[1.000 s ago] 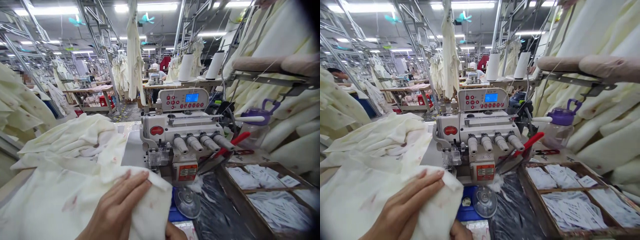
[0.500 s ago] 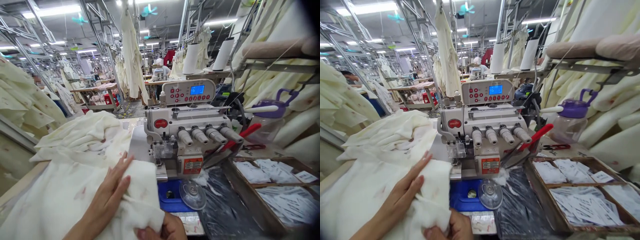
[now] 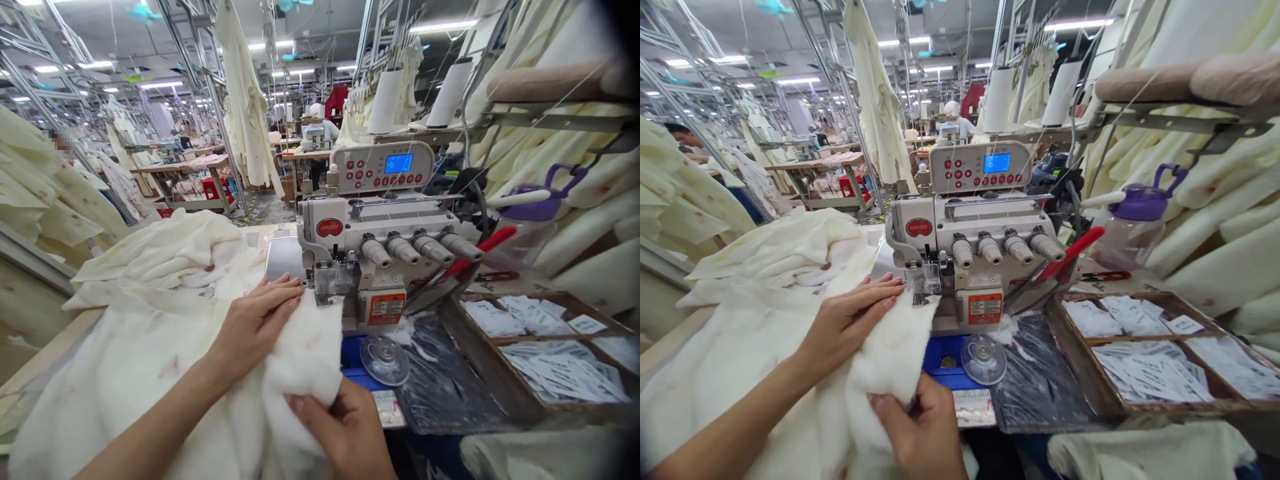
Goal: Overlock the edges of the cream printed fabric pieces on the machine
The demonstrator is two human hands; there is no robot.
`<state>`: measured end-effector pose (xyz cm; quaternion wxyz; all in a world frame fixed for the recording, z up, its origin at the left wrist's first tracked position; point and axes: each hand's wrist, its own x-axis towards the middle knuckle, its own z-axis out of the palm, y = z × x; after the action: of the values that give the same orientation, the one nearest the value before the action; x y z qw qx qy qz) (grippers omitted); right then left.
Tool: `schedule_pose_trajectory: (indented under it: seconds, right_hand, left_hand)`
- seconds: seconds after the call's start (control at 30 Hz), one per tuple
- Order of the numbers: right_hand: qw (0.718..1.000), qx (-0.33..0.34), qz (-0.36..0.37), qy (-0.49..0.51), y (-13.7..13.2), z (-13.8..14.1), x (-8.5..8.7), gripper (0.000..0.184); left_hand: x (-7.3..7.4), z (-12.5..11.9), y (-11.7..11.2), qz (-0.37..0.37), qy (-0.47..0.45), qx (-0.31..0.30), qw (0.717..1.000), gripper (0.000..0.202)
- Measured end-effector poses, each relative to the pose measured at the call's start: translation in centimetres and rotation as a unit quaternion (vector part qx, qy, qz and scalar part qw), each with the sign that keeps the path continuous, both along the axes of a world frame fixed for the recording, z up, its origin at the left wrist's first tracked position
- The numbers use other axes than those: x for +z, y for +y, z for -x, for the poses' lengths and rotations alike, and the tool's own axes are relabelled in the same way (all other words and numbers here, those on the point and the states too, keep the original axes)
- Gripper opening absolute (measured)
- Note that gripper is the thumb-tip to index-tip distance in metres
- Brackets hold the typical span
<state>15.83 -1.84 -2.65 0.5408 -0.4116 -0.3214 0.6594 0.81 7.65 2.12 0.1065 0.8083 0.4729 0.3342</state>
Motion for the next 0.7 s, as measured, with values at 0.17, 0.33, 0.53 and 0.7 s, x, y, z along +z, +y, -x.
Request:
schedule_pose_trajectory:
  seconds: [0.17,0.33,0.53,0.7]
  right_hand:
    - [0.998,0.038,0.048,-0.014,-1.2,-0.7,-2.9,0.049]
    - [0.998,0.058,0.012,-0.013,-0.9,0.1,-2.8,0.035]
    - [0.998,0.037,0.006,-0.048,-1.1,-1.2,-2.7,0.032]
    - [0.890,-0.287,-0.234,-0.266,-2.7,-2.4,-3.5,0.041]
  left_hand:
    - [-5.1,12.6,-4.6,0.060,0.073,0.255,0.962,0.050]
    - [-4.9,16.9,-8.4,0.024,0.133,0.332,0.933,0.045]
    - [-0.7,5.7,-7.0,-0.132,0.152,0.045,0.978,0.038]
    - [-0.6,5.8,-8.3,-0.073,0.104,0.020,0.992,0.008]
